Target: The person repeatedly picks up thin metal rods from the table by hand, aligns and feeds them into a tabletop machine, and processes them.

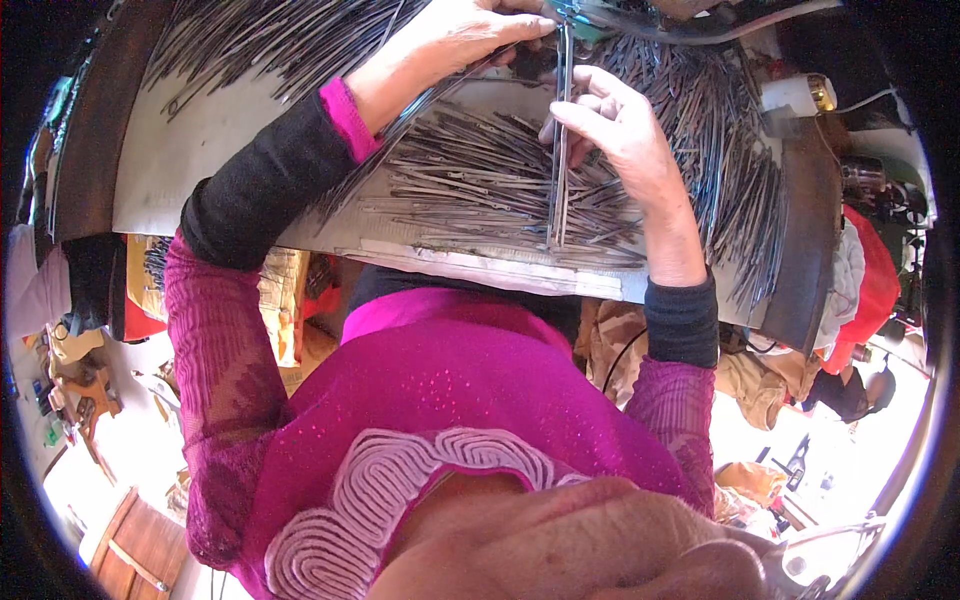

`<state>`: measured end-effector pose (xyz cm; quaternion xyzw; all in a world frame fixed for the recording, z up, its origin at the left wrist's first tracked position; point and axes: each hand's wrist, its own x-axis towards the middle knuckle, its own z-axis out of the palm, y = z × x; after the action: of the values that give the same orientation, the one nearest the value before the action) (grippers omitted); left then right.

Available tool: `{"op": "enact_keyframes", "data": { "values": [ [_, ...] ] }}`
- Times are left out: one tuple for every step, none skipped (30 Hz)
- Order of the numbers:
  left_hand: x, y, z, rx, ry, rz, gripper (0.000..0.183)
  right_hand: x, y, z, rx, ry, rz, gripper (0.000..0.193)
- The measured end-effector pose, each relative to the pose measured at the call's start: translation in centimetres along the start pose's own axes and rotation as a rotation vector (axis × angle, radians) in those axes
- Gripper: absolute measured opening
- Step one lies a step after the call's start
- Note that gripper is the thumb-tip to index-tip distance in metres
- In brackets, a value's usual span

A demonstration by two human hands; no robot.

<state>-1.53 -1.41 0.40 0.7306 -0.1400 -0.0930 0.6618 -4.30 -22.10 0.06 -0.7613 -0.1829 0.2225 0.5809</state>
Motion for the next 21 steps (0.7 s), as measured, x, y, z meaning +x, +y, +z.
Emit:
{"op": "enact_keyframes", "data": {
  "values": [
    [0.2, 0.3, 0.0, 0.033, 0.005, -0.046, 0.018, 0.1, 0.0, -0.1, -0.002, 0.0, -0.002, 0.027],
    [0.3, 0.6, 0.1, 0.034, 0.006, -0.044, 0.018, 0.1, 0.1, -0.2, 0.036, 0.01, -0.007, 0.028],
    [0.3, 0.8, 0.1, 0.025, 0.016, -0.055, 0.018, 0.2, 0.2, -0.2, 0.074, 0.022, -0.013, 0.029],
    [0.4, 1.0, 0.2, 0.016, 0.026, -0.066, 0.019, 0.3, 0.2, -0.3, 0.073, 0.022, -0.014, 0.029],
    [0.5, 0.8, 0.2, 0.017, 0.025, -0.065, 0.019, 0.5, 0.3, -0.3, 0.087, 0.029, -0.02, 0.029],
    [0.7, 0.5, 0.2, 0.048, 0.046, -0.006, 0.019, 0.6, 0.3, -0.3, 0.1, 0.036, -0.027, 0.03],
    [0.9, 0.3, 0.2, 0.08, 0.067, 0.053, 0.02, 0.6, 0.3, -0.3, 0.1, 0.037, -0.027, 0.03],
    [1.1, 0.0, 0.1, 0.079, 0.067, 0.053, 0.02, 0.7, 0.3, -0.3, 0.098, 0.035, -0.024, 0.031],
    [1.2, -0.1, 0.1, 0.102, 0.065, 0.086, 0.02, 0.8, 0.4, -0.3, 0.097, 0.033, -0.021, 0.032],
    [1.3, -0.2, 0.0, 0.125, 0.063, 0.118, 0.02, 0.8, 0.5, -0.3, 0.097, 0.033, -0.02, 0.032],
    [1.3, -0.3, 0.0, 0.124, 0.063, 0.118, 0.02, 0.9, 0.6, -0.3, 0.113, 0.037, -0.012, 0.033],
    [1.3, -0.2, 0.0, 0.117, 0.055, 0.104, 0.019, 1.0, 0.7, -0.3, 0.128, 0.04, -0.003, 0.033],
    [1.3, -0.1, 0.0, 0.11, 0.046, 0.09, 0.018, 1.0, 0.8, -0.3, 0.127, 0.038, -0.002, 0.033],
    [1.2, 0.0, -0.1, 0.108, 0.048, 0.089, 0.018, 1.0, 0.9, -0.3, 0.15, 0.034, 0.001, 0.034],
    [0.9, 0.5, -0.1, 0.089, 0.037, -0.001, 0.019, 1.0, 1.0, -0.4, 0.174, 0.031, -0.001, 0.035],
    [0.7, 0.9, -0.1, 0.071, 0.025, -0.091, 0.021, 0.9, 1.2, -0.4, 0.173, 0.029, -0.003, 0.035],
    [0.6, 0.8, 0.0, 0.072, 0.027, -0.089, 0.021, 0.9, 1.4, -0.4, 0.184, 0.053, -0.008, 0.034],
    [0.4, 0.4, 0.1, 0.013, 0.04, -0.052, 0.023, 0.9, 1.4, -0.3, 0.193, 0.076, -0.01, 0.032],
    [0.3, 0.2, 0.1, -0.046, 0.052, -0.015, 0.026, 0.9, 1.3, -0.3, 0.191, 0.074, -0.009, 0.032],
    [0.3, 0.0, -0.1, -0.047, 0.053, -0.014, 0.026, 0.9, 1.0, -0.3, 0.206, 0.064, 0.006, 0.03],
    [0.2, -0.1, -0.3, 0.009, 0.039, -0.029, 0.029, 0.9, 0.8, -0.3, 0.222, 0.053, 0.019, 0.028]
  ]
}}
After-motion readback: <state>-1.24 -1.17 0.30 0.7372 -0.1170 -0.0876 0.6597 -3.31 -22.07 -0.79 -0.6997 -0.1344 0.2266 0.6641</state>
